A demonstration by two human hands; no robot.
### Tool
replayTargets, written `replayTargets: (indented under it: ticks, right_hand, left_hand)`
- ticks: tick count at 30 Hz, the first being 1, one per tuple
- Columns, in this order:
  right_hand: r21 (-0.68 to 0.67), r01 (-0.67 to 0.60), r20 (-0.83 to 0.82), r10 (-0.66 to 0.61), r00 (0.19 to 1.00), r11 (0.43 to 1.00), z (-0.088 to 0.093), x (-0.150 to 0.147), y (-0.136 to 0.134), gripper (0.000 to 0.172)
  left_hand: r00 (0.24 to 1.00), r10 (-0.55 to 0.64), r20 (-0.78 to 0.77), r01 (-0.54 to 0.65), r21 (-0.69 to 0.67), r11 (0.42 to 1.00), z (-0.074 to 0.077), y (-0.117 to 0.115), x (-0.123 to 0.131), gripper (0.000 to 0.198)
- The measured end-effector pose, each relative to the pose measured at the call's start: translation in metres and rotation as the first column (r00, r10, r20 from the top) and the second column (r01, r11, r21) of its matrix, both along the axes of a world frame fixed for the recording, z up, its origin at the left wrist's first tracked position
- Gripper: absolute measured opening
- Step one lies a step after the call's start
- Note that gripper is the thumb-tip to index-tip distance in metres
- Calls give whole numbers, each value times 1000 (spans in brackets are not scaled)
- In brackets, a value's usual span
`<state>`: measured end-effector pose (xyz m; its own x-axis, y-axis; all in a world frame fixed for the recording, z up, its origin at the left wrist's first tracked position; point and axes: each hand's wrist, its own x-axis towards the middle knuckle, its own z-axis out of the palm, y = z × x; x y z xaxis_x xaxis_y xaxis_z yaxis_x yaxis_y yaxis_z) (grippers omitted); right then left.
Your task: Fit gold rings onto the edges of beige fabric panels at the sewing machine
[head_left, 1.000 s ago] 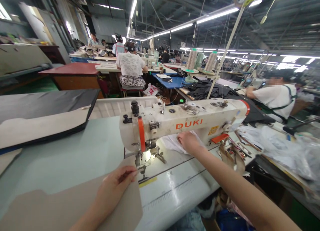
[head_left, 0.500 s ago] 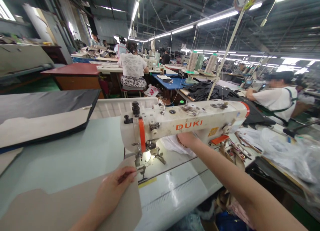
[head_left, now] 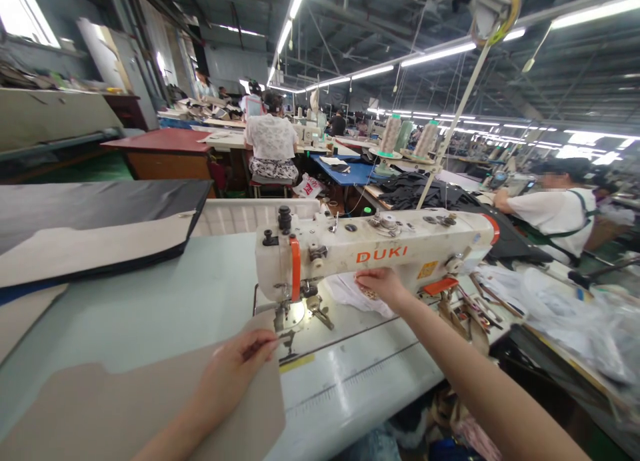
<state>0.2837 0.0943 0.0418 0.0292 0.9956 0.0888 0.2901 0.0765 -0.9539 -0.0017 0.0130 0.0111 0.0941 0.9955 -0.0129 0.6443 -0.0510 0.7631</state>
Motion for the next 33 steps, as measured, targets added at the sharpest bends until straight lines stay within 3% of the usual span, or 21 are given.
replayTargets:
  ticks: [5,6,8,10,11,14,19,26,33]
  right_hand:
    - [-197,-198,-412,103,905,960,-7,-18,-63,30]
    - [-234,-247,-544,84,835,940,-10,-23,-73,29]
    - [-291,-361,-794,-13,608,886,-14,-35,-88,27]
    - [-309,-446,-907,-118,405,840,-17,-44,-96,27]
    - [-310,-461,-918,-136,372,832,-18,-48,-99,27]
    - [-315,-450,-908,-127,400,836,-19,-58,-104,26]
    - [-307,-326,-831,-85,549,894,-21,-77,-113,27]
    - [-169,-176,-685,13,728,970,-27,-93,-128,33]
    - [-56,-84,-562,38,826,995,-25,-94,-128,27]
  left_hand:
    - [1000,-12,24,11,20,1000,1,0,0,30]
    - [999,-12,30,11,16,1000,2,0,0,29]
    - [998,-13,59,13,-5,1000,5,-1,0,27]
    - [994,-10,106,13,-25,1000,10,-7,2,26]
    - [991,-6,133,10,-31,999,14,-11,4,25]
    - [973,16,229,-8,-36,999,26,-30,17,22]
    - [911,27,411,-33,9,999,36,-55,41,17]
    - [763,161,626,-104,-127,986,27,-51,53,19]
    - [641,279,715,-115,-270,956,30,-54,56,26]
